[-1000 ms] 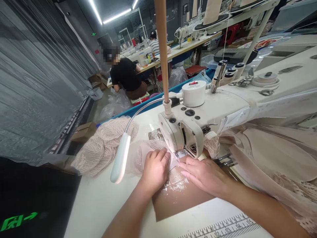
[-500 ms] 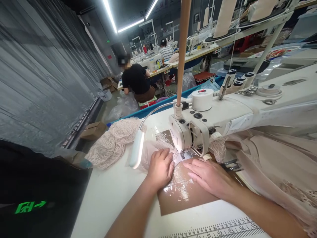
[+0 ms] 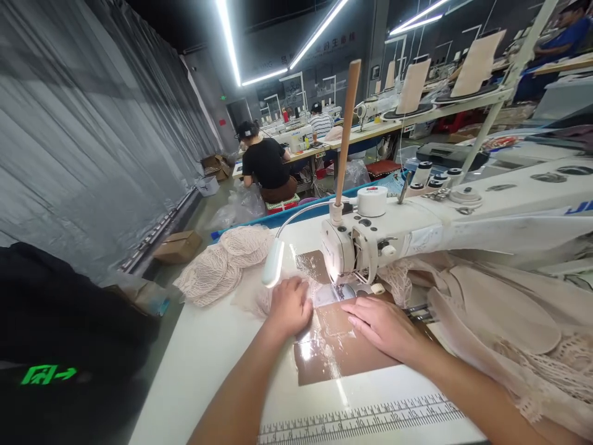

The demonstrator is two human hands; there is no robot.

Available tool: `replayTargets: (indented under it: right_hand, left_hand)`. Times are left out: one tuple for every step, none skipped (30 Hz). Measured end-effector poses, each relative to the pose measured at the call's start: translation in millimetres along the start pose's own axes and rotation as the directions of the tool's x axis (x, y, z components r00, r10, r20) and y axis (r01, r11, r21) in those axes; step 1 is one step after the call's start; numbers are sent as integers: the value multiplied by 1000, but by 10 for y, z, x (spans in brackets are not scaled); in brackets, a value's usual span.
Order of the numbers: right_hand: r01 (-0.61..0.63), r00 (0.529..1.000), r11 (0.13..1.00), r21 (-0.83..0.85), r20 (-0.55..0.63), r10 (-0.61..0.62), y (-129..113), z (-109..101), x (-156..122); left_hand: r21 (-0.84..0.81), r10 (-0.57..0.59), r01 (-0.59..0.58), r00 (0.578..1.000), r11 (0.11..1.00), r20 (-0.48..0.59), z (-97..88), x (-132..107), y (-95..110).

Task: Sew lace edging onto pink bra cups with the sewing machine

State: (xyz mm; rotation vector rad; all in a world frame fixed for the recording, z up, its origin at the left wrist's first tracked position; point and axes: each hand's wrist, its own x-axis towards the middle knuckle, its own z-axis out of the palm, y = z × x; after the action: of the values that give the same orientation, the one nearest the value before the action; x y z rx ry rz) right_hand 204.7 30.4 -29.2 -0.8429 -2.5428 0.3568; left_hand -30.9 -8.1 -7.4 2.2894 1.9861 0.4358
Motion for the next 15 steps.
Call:
replayTargets:
  right_hand:
    - [2, 1000, 1000, -1, 0, -2, 1, -2, -1]
    - [4, 1000, 1000, -1, -3, -4, 2, -6, -2]
    - [8, 1000, 1000, -1, -5, -8, 2, -10, -2]
    - [12, 1000, 1000, 0, -7, -12, 1, -14, -2]
    - [13, 1000, 1000, 4, -12, -13, 1, -18, -2]
    - [12, 1000, 1000, 8, -17, -12, 1, -20, -3]
    - [11, 1000, 1000, 13, -23, -10, 2, -21, -5]
    - [9, 1000, 1000, 16, -26, -8, 4, -20, -7]
    - [8, 1000, 1000, 17, -27, -7, 7, -17, -10]
    - [8, 1000, 1000, 17, -24, -7, 10, -14, -11]
    - [9, 1000, 1000, 15, -19, -8, 13, -12, -12]
    - [8, 1000, 1000, 11, -12, -8, 15, -11, -13]
    - [5, 1000, 1000, 6, -6, -5, 15, -13, -13]
    - [1, 1000, 1000, 0, 5, -1, 12, -19, -14]
    - [0, 1000, 1000, -8, 26, 0, 5, -30, -17]
  left_hand:
    - [-10, 1, -1, 1000, 1000, 22, -41, -23, -29]
    - [-23, 9, -7, 999, 1000, 50, -89, -54, -53]
    - [-38, 22, -19, 996, 999, 82, -142, -95, -70]
    - [-51, 37, -32, 993, 998, 114, -199, -146, -77]
    - [-68, 58, -48, 987, 997, 149, -259, -211, -72]
    - [-97, 85, -67, 978, 993, 190, -321, -290, -54]
    - [-143, 119, -88, 965, 986, 232, -383, -384, -23]
    - [-208, 163, -108, 949, 972, 269, -441, -492, 20]
    - [-296, 216, -126, 931, 947, 294, -492, -615, 73]
    - [-398, 268, -136, 916, 907, 297, -533, -748, 134]
    - [-507, 319, -142, 905, 850, 281, -560, -889, 201]
    - [-618, 361, -133, 896, 775, 259, -570, -1032, 272]
    - [-731, 396, -92, 882, 676, 256, -561, -1172, 344]
    - [-828, 438, -21, 856, 560, 275, -532, -1304, 418]
    - [-890, 465, 85, 828, 447, 312, -483, -1424, 489]
